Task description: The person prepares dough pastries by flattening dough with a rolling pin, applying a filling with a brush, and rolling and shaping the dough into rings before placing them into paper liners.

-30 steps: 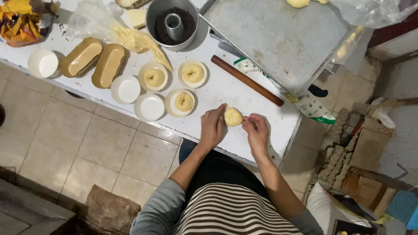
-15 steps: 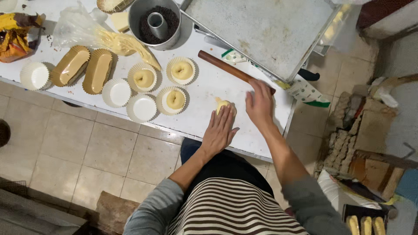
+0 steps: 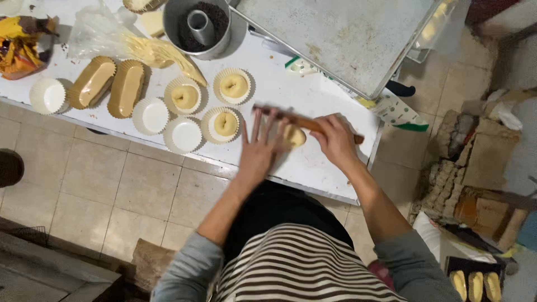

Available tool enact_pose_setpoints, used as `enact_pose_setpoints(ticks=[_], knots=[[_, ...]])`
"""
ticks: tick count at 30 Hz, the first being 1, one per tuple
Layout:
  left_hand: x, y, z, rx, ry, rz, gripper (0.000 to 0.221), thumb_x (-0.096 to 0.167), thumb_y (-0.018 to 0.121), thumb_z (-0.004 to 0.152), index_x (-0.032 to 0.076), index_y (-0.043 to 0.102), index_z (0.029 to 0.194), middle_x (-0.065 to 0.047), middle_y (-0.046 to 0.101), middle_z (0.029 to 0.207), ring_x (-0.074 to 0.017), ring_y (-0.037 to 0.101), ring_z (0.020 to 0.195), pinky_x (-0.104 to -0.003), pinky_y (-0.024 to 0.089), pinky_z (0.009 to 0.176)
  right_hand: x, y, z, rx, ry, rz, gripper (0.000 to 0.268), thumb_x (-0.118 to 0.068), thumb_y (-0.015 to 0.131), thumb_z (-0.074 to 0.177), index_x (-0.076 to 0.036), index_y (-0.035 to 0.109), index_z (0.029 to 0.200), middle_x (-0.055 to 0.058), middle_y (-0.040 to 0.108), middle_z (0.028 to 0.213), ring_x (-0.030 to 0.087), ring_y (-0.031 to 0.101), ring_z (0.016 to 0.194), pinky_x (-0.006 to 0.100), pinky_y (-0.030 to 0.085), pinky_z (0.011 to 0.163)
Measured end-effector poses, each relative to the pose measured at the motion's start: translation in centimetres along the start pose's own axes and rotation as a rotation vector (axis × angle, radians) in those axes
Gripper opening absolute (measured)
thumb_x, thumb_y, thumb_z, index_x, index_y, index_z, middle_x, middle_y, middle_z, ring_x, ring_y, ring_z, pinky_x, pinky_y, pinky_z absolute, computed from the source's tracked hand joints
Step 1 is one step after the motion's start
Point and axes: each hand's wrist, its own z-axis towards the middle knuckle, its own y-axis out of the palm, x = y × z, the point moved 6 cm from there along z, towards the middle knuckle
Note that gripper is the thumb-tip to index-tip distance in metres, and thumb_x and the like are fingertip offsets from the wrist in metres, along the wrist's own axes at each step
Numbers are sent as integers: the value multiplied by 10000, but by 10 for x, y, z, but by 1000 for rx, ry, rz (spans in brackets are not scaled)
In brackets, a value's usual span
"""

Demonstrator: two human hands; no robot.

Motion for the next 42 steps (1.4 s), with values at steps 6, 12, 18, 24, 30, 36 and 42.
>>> enact_pose_setpoints(ticks=[6, 12, 18, 24, 30, 36, 42], knots=[[-43, 47, -5, -104, 145, 125, 616, 537, 566, 996, 229, 497, 1524, -92, 674, 1343, -324, 603, 1313, -613, 312, 1158, -42, -1, -40, 61, -183, -121, 336, -382, 638, 1004, -196, 700, 1276, 40, 632, 1087, 307, 633, 1032, 460, 469, 860], [-34, 31, 48, 189, 23, 133, 544, 313, 410, 1100, 54, 449, 1577, -205, 474, 1593, -378, 429, 1491, -615, 259, 1225, -11, 26, -4, 281, -59, -355, 493, -384, 633, 1007, -238, 628, 1478, 106, 609, 1267, 340, 541, 1273, 610, 313, 1074], [-59, 52, 128, -59, -49, 190, 676, 355, 309, 1057, -11, 312, 1626, -240, 277, 1698, -386, 192, 1597, -592, 132, 1270, 36, 44, 51, 271, -25, -375, 369, -431, 499, 1080, -299, 683, 1371, 37, 583, 1238, 301, 551, 1229, 580, 372, 998], [-45, 30, 93, 55, 49, 29, 596, 308, 436, 1096, -40, 402, 1578, -267, 406, 1620, -435, 338, 1531, -560, 283, 1236, -6, 13, 15, 283, -66, -251, 472, -343, 537, 1109, -113, 557, 1521, 176, 574, 1323, 388, 509, 1312, 584, 350, 1056], [-61, 56, 87, -57, 109, 51, 778, 507, 426, 1071, 20, 252, 1653, -216, 293, 1691, -399, 238, 1579, -555, 175, 1283, -1, 23, 26, -18, -37, -324, 555, -317, 500, 1087, -99, 450, 1596, 170, 423, 1630, 400, 285, 1548, 654, 151, 1231], [-50, 40, 74, 74, 176, 156, 593, 391, 560, 1036, 43, 443, 1502, -196, 495, 1555, -324, 468, 1466, -519, 350, 1172, -1, 16, 22, 55, 5, -232, 305, -246, 609, 1060, -75, 572, 1310, 168, 471, 1559, 413, 426, 1441, 634, 332, 1118], [-31, 42, 42, -35, -15, 19, 765, 541, 341, 1067, 1, 318, 1608, -260, 553, 1493, -402, 540, 1395, -543, 337, 1165, 7, 34, -15, -44, -36, -351, 431, -372, 597, 1002, -223, 602, 1406, 50, 647, 1341, 290, 610, 1245, 545, 411, 1031]])
